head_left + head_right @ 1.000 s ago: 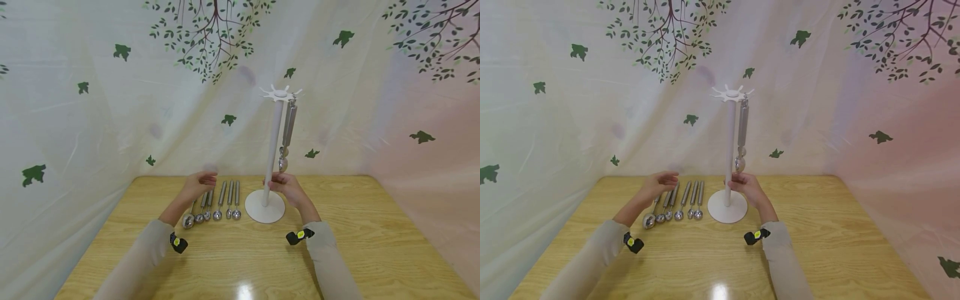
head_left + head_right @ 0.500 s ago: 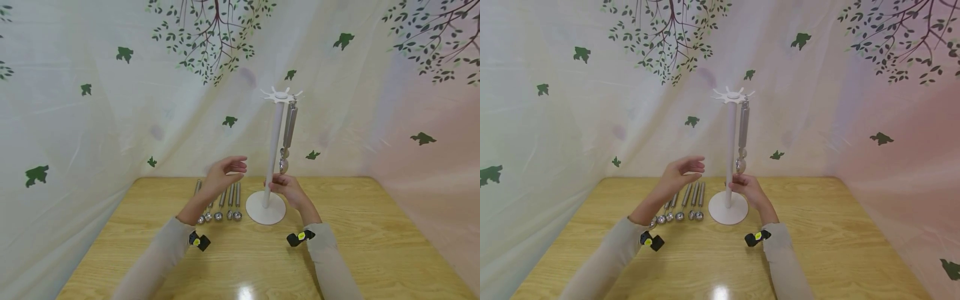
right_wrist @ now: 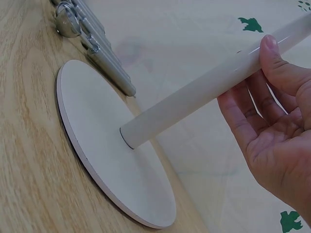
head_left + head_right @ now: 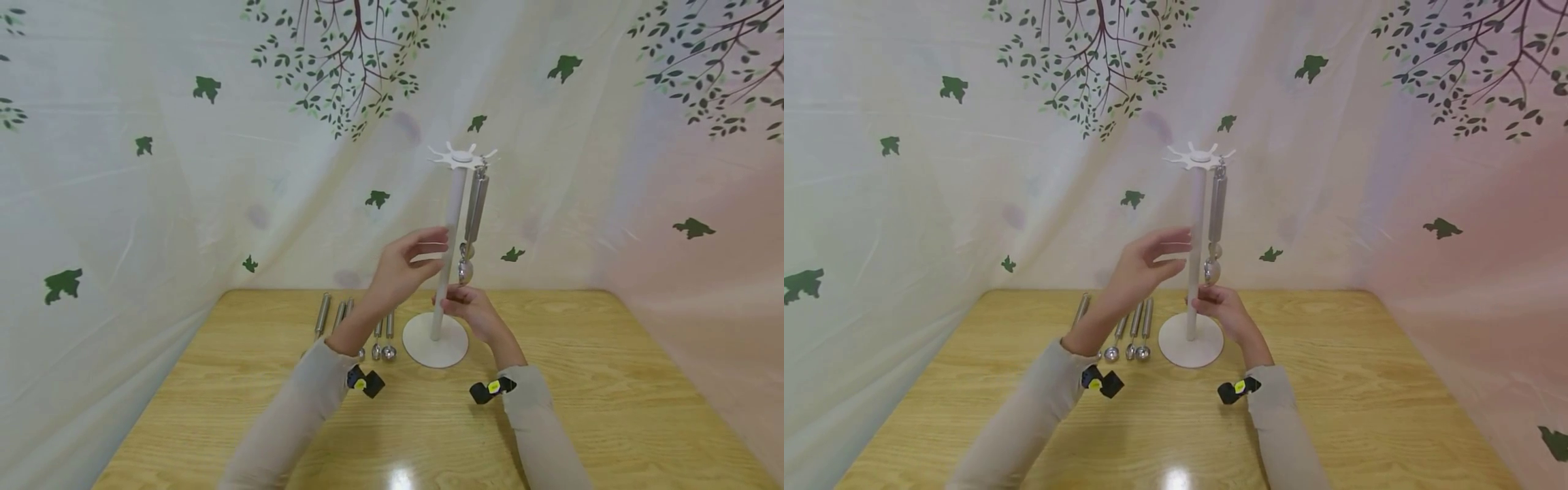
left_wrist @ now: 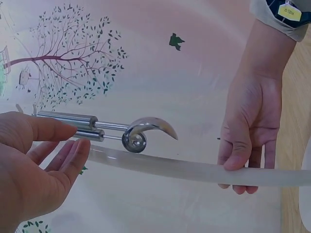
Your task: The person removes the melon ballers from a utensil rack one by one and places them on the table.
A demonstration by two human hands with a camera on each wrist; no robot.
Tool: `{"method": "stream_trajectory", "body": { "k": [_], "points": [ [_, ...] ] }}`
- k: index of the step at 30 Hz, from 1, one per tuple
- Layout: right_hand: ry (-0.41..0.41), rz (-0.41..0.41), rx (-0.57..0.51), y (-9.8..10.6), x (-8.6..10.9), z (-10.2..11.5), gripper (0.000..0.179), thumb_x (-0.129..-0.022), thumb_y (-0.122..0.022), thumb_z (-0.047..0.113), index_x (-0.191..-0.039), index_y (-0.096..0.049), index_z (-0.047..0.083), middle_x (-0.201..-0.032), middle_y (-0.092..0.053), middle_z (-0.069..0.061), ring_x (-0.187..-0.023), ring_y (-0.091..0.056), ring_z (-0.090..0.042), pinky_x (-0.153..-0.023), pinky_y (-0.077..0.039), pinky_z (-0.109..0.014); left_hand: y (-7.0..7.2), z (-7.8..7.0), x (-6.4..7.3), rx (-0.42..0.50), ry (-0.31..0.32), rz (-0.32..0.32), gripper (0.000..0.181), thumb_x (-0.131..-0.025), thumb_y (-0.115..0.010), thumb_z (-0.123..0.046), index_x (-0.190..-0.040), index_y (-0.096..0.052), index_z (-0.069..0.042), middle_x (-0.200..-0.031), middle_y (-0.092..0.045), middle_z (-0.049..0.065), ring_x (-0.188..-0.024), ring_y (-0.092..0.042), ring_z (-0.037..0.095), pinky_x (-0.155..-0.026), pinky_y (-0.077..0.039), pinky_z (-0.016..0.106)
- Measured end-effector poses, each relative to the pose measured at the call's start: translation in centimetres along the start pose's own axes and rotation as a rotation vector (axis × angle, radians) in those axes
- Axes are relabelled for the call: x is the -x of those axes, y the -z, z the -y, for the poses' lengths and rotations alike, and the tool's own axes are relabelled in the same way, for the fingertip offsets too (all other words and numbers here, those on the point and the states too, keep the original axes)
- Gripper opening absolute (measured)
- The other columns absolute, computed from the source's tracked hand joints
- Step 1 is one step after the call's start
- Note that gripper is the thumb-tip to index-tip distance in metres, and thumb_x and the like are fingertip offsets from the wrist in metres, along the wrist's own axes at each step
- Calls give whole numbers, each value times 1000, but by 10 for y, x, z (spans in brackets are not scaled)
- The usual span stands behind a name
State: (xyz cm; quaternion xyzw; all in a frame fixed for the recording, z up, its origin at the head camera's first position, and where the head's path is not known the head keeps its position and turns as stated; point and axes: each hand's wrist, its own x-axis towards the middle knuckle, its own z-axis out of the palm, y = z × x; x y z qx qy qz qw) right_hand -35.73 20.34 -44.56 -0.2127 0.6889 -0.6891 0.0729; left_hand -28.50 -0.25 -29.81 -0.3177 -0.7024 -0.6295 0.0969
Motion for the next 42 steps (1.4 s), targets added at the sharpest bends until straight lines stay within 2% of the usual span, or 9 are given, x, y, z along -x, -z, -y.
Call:
{"method": "stream_trajectory", "body": {
  "k": [5, 12, 14, 19, 26, 28, 31, 35, 42],
  "points": [
    [5, 6, 1, 1, 0, -1, 42, -100, -63, 5, -134, -51, -18, -103, -74, 7, -101, -69, -8, -93, -59, -23, -10, -8, -8, 3, -14, -4, 51, -95, -61, 10, -144, -53, -1, -146, -57, 17, -131, -60, 33, -107, -55, 39],
    [-9, 7, 15, 0, 0, 0, 41, -100, -63, 5, -134, -52, -16, -102, -73, 10, -102, -68, -7, -94, -59, -23, -19, -11, -20, -14, -21, 5, 52, -95, -59, 11, -145, -52, -1, -149, -55, 15, -135, -57, 30, -106, -54, 27],
    [-11, 7, 14, -1, 0, 0, 41, -100, -63, 5, -134, -53, -16, -103, -73, 9, -102, -68, -8, -94, -59, -23, -21, -11, -22, -20, -23, 3, 52, -95, -60, 11, -145, -52, -1, -149, -56, 15, -135, -58, 30, -106, -54, 27],
    [-9, 6, 14, -1, 1, 0, 42, -100, -62, 5, -135, -51, -16, -103, -73, 10, -102, -68, -7, -94, -59, -23, -26, -11, -25, 7, -13, 6, 52, -95, -60, 11, -145, -51, 0, -148, -56, 16, -135, -58, 28, -107, -53, 29],
    [8, -1, 13, 0, 0, -1, 37, -101, -60, 1, -132, -53, -16, -101, -74, 11, -101, -68, -6, -92, -59, -22, -31, -10, -29, 65, 9, -10, 53, -95, -61, 12, -145, -50, 1, -148, -56, 18, -134, -59, 29, -105, -54, 25],
    [12, -4, 8, 0, -1, -1, 31, -100, -60, 1, -128, -58, -12, -100, -74, 11, -101, -68, -6, -92, -59, -22, -32, -10, -30, 82, 13, -23, 53, -95, -60, 12, -145, -50, 1, -147, -57, 18, -133, -59, 29, -105, -54, 25],
    [11, -12, -5, 0, -1, -2, 21, -99, -61, -1, -119, -68, 3, -99, -75, 10, -100, -69, -6, -92, -59, -22, -35, -8, -31, 107, 17, -51, 52, -95, -61, 12, -144, -52, 1, -144, -59, 19, -130, -61, 30, -104, -55, 26],
    [12, -5, -27, 0, -1, -2, 26, -98, -61, -2, -108, -70, 21, -99, -75, 10, -100, -69, -6, -92, -59, -23, -40, -9, -31, 145, 16, -100, 49, -92, -65, 11, -140, -55, 3, -138, -62, 22, -125, -64, 33, -101, -57, 28],
    [10, -2, -61, -1, -1, 1, 32, -98, -62, -3, -101, -74, 26, -96, -72, 10, -95, -67, -6, -90, -59, -22, -49, -11, -32, 133, 4, -201, 44, -89, -74, 6, -131, -61, 3, -128, -67, 22, -114, -69, 32, -94, -60, 26]
  ]
}}
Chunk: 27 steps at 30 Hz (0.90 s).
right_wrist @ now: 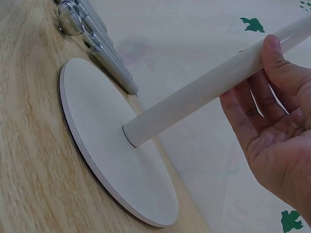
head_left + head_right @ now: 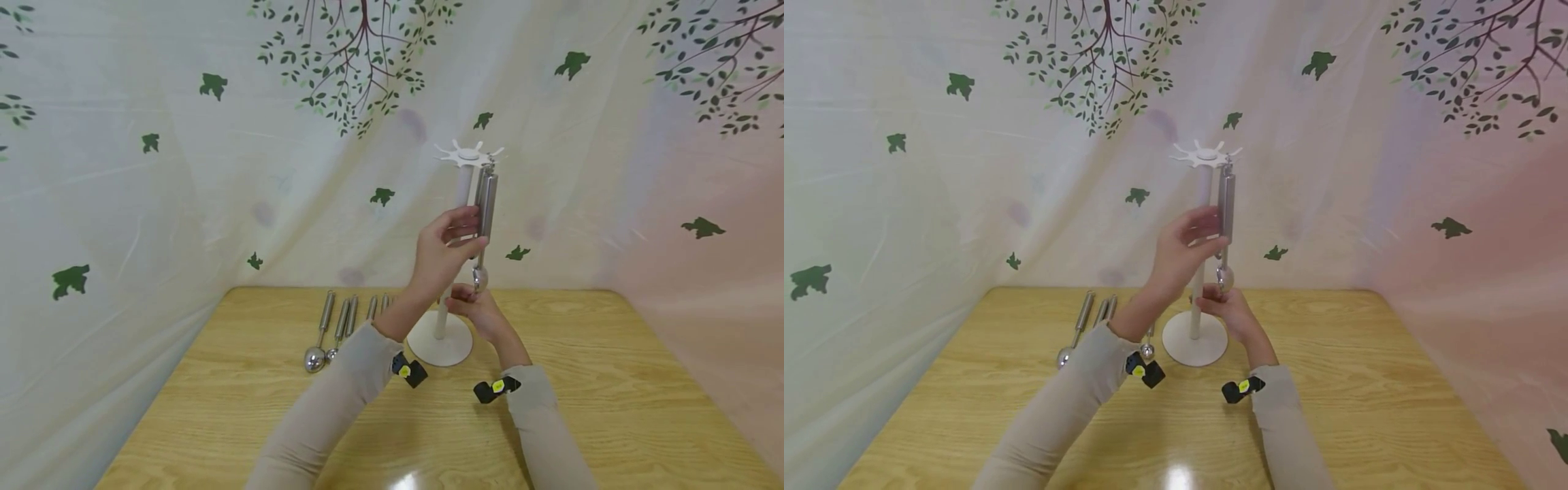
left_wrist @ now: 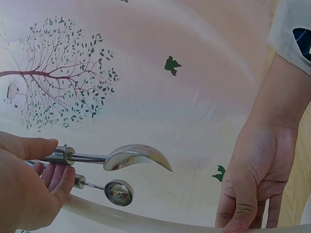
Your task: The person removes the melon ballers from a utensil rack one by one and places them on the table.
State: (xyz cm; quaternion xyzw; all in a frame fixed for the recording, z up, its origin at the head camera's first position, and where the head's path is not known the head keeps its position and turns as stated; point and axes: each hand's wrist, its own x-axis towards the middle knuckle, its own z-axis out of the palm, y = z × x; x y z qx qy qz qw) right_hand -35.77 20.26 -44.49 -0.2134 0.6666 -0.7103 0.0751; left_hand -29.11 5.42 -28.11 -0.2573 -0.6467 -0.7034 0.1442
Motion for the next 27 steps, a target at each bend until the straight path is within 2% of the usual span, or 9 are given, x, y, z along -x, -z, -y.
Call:
{"method": "stream_trajectory", "body": {
  "k": [4, 9, 21, 27],
  "points": [
    [-14, -8, 1, 0, 0, 3, 35, -97, -63, -3, -96, -74, 29, -93, -73, 13, -92, -66, -3, -88, -59, -20, -5, 0, -1, -28, -13, -42, 41, -88, -75, 5, -128, -64, 4, -123, -70, 22, -109, -71, 30, -90, -62, 25],
    [-35, -6, -6, 0, 0, 4, 34, -98, -62, -2, -96, -74, 29, -94, -72, 13, -92, -66, -4, -89, -58, -20, -8, 0, -2, -45, -13, -45, 39, -88, -75, 3, -126, -65, 3, -121, -71, 21, -106, -71, 27, -89, -62, 24],
    [-27, 21, 33, 2, 2, 4, 23, -99, -63, 2, -113, -71, 18, -102, -73, 12, -101, -67, -6, -95, -57, -21, -4, 0, -5, -11, -20, 44, 44, -88, -75, 5, -130, -63, 2, -120, -70, 25, -107, -71, 28, -91, -61, 24],
    [-45, 20, 52, 3, 2, 2, 25, -99, -63, 5, -123, -69, 11, -106, -73, 12, -105, -66, -6, -97, -56, -21, -1, -2, -6, -33, 7, 85, 45, -89, -76, 1, -132, -63, -3, -120, -71, 22, -106, -72, 27, -73, -58, 18]
  ]
}}
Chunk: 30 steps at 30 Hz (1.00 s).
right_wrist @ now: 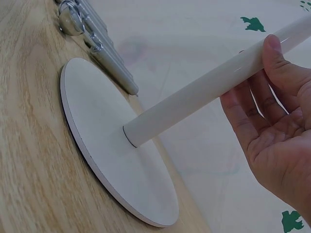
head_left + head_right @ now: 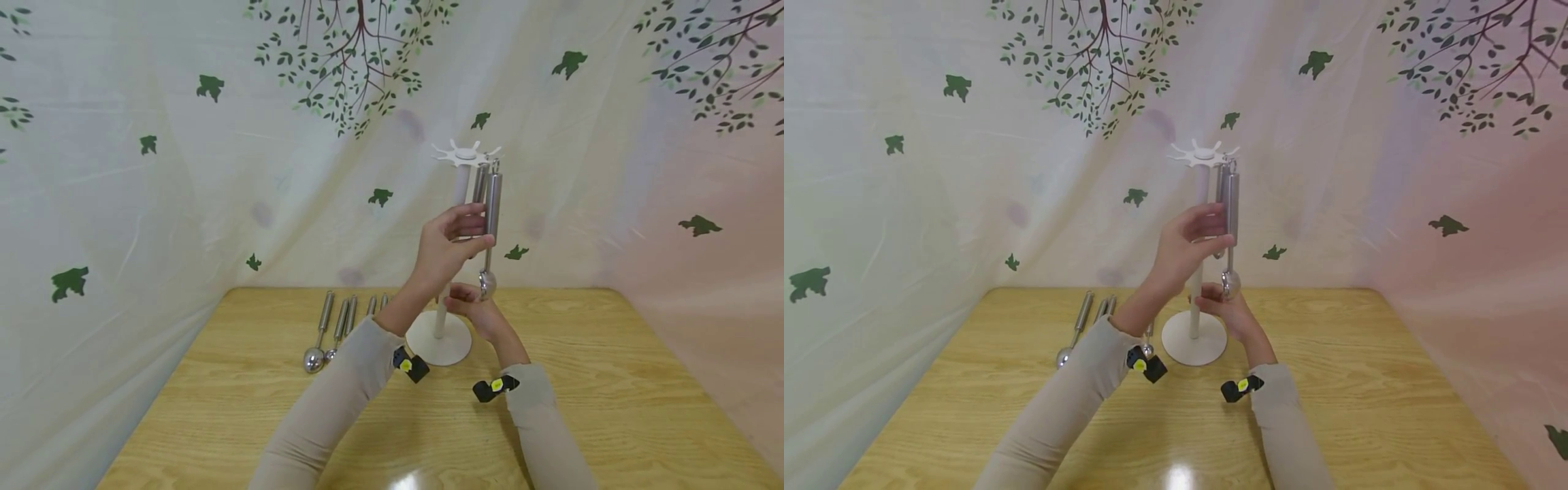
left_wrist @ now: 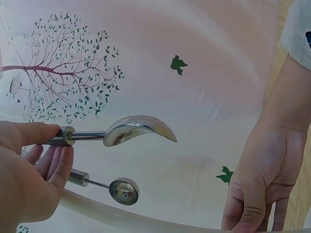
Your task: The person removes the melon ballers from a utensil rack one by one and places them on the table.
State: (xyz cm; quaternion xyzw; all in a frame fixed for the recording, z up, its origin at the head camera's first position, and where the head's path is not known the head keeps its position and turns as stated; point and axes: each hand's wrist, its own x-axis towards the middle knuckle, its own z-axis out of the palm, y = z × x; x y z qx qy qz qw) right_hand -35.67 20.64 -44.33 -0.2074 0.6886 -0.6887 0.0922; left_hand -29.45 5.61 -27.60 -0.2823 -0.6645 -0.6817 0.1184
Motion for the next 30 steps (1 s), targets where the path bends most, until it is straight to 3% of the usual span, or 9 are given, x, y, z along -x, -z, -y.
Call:
{"method": "stream_trajectory", "body": {
  "k": [6, 8, 11, 14, 17, 21, 27, 30],
  "points": [
    [3, 15, 3, -1, 0, 0, 24, -99, -64, 5, -120, -70, 16, -107, -73, 10, -108, -66, -7, -98, -55, -22, 4, -2, 0, 3, 16, 31, 47, -90, -76, -2, -135, -63, -5, -123, -72, 19, -106, -73, 23, -72, -60, 21],
    [-1, 17, 6, -1, 1, 1, 23, -99, -64, 6, -118, -70, 18, -106, -73, 10, -109, -66, -7, -99, -55, -23, 4, -2, -1, 7, 15, 37, 47, -90, -75, -2, -135, -63, -5, -124, -72, 19, -106, -73, 23, -75, -63, 29],
    [-8, 11, 22, -2, 1, 2, 26, -100, -64, 6, -125, -67, 5, -106, -73, 12, -109, -66, -7, -99, -54, -23, 5, -3, -2, 12, 8, 47, 48, -90, -75, -2, -136, -62, -6, -124, -72, 19, -106, -73, 22, -80, -64, 46],
    [-17, 2, 37, -2, 1, 2, 40, -100, -63, 7, -135, -54, -11, -106, -72, 14, -109, -65, -6, -99, -54, -22, 6, -4, -2, 12, -2, 57, 48, -90, -75, -2, -136, -63, -7, -124, -72, 18, -105, -74, 20, -82, -61, 59],
    [-18, -5, 25, -3, 0, 1, 44, -100, -62, 5, -137, -48, -15, -104, -72, 15, -107, -66, -5, -98, -55, -21, 7, -4, -3, 11, -16, 75, 49, -89, -77, -2, -136, -64, -8, -123, -73, 17, -104, -74, 18, -78, -64, 47],
    [-2, -4, 12, -2, 0, -1, 39, -101, -61, 5, -135, -53, -13, -103, -73, 14, -106, -66, -4, -97, -56, -22, 6, -6, -2, 24, -39, 105, 50, -88, -77, 0, -135, -65, -7, -122, -73, 17, -105, -74, 18, -81, -64, 31],
    [14, 6, 16, -1, 1, -1, 22, -100, -65, 9, -120, -69, 15, -104, -73, 13, -106, -66, -5, -96, -55, -22, 7, -7, 1, 32, -63, 135, 49, -88, -76, 2, -135, -64, -4, -121, -73, 19, -104, -74, 19, -91, -62, 31],
    [30, 15, 28, -2, 2, 0, 26, -100, -63, 9, -126, -67, 5, -106, -73, 12, -107, -66, -5, -96, -55, -22, 9, -6, 3, 36, -66, 143, 49, -88, -76, 2, -135, -64, -4, -120, -73, 20, -104, -74, 19, -93, -62, 31]
  ]
}}
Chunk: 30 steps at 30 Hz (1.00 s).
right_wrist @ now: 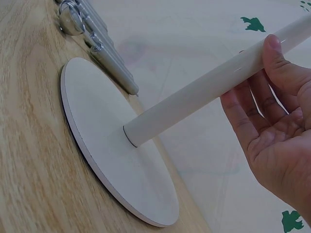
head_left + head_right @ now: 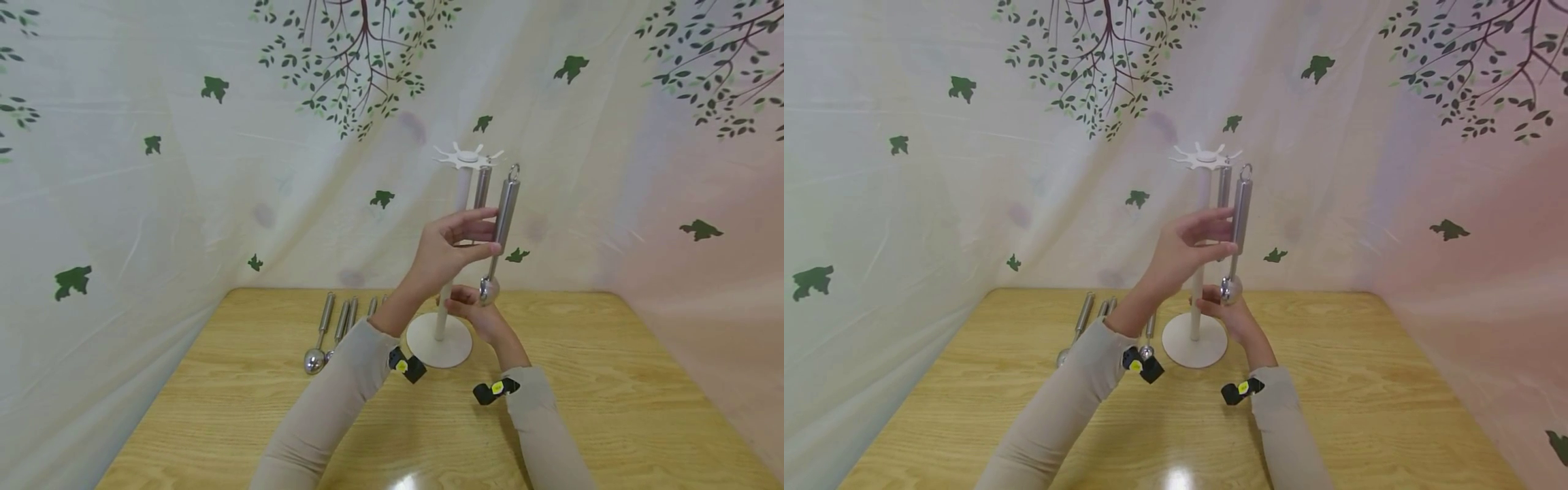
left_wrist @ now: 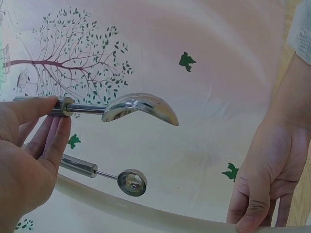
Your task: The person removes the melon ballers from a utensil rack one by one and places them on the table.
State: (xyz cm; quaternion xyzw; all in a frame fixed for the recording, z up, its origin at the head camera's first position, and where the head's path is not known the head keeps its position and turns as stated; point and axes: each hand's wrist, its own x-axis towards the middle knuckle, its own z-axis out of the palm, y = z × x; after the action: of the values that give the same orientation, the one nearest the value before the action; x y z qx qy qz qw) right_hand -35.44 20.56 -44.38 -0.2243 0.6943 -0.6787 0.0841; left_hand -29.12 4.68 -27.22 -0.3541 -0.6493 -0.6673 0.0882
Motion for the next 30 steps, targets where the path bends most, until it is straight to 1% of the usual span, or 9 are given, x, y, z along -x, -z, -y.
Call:
{"method": "stream_trajectory", "body": {
  "k": [3, 6, 9, 14, 19, 21, 23, 27, 30],
  "points": [
    [12, 6, 8, -1, 0, 0, 37, -101, -62, 7, -133, -56, -10, -107, -72, 11, -107, -66, -5, -97, -55, -22, 3, 1, 2, 4, 1, 8, 49, -88, -76, 1, -136, -63, -4, -119, -73, 21, -103, -74, 19, -94, -61, 31],
    [19, 3, 12, -1, -1, 1, 42, -101, -62, 7, -136, -50, -16, -107, -72, 9, -106, -66, -6, -98, -56, -23, 6, 3, 4, 3, 9, 14, 50, -88, -76, 2, -136, -63, -4, -119, -73, 20, -103, -74, 18, -94, -61, 30],
    [20, -8, 7, -1, -2, 1, 41, -101, -62, 5, -134, -51, -16, -106, -71, 8, -105, -67, -9, -98, -57, -25, 10, 2, 8, 13, 22, 21, 51, -88, -76, 3, -137, -62, -3, -120, -72, 21, -104, -74, 18, -95, -61, 31],
    [-14, -45, 15, -3, -1, 2, 39, -100, -62, 4, -133, -54, -15, -104, -71, 6, -104, -68, -12, -99, -57, -29, 17, 4, 14, 75, 78, 32, 52, -89, -74, 5, -138, -61, -3, -124, -69, 25, -103, -72, 17, -98, -60, 33],
    [-35, -62, 40, -3, 0, 1, 38, -101, -63, 9, -131, -56, -13, -110, -70, 0, -110, -65, -18, -109, -51, -45, 25, 8, 19, 119, 143, 32, 53, -89, -73, 5, -140, -60, -4, -125, -69, 25, -103, -72, 15, -101, -58, 34],
    [-30, -57, 54, -3, -1, 0, 39, -101, -64, 12, -130, -56, -14, -111, -69, -2, -113, -64, -21, -109, -50, -48, 28, 10, 21, 128, 162, 32, 54, -89, -73, 5, -140, -60, -5, -125, -69, 25, -103, -72, 14, -101, -58, 35],
    [-17, -50, 70, -2, -1, -2, 39, -101, -63, 13, -128, -57, -14, -110, -70, -1, -113, -63, -22, -106, -52, -45, 31, 12, 24, 138, 177, 36, 54, -90, -72, 6, -141, -59, -5, -125, -68, 25, -103, -71, 14, -101, -58, 35],
    [12, -38, 79, 0, -1, -5, 34, -102, -63, 13, -123, -59, -14, -104, -73, 5, -109, -62, -17, -96, -52, -32, 38, 16, 30, 156, 199, 41, 56, -90, -71, 6, -143, -58, -6, -125, -69, 24, -102, -70, 14, -102, -58, 37],
    [20, -35, 50, -1, -2, -5, 35, -101, -62, 10, -124, -58, -16, -106, -76, 2, -106, -66, -12, -93, -55, -26, 43, 19, 35, 166, 221, 37, 58, -89, -70, 7, -144, -57, -8, -122, -70, 21, -102, -70, 15, -102, -57, 37]
  ]
}}
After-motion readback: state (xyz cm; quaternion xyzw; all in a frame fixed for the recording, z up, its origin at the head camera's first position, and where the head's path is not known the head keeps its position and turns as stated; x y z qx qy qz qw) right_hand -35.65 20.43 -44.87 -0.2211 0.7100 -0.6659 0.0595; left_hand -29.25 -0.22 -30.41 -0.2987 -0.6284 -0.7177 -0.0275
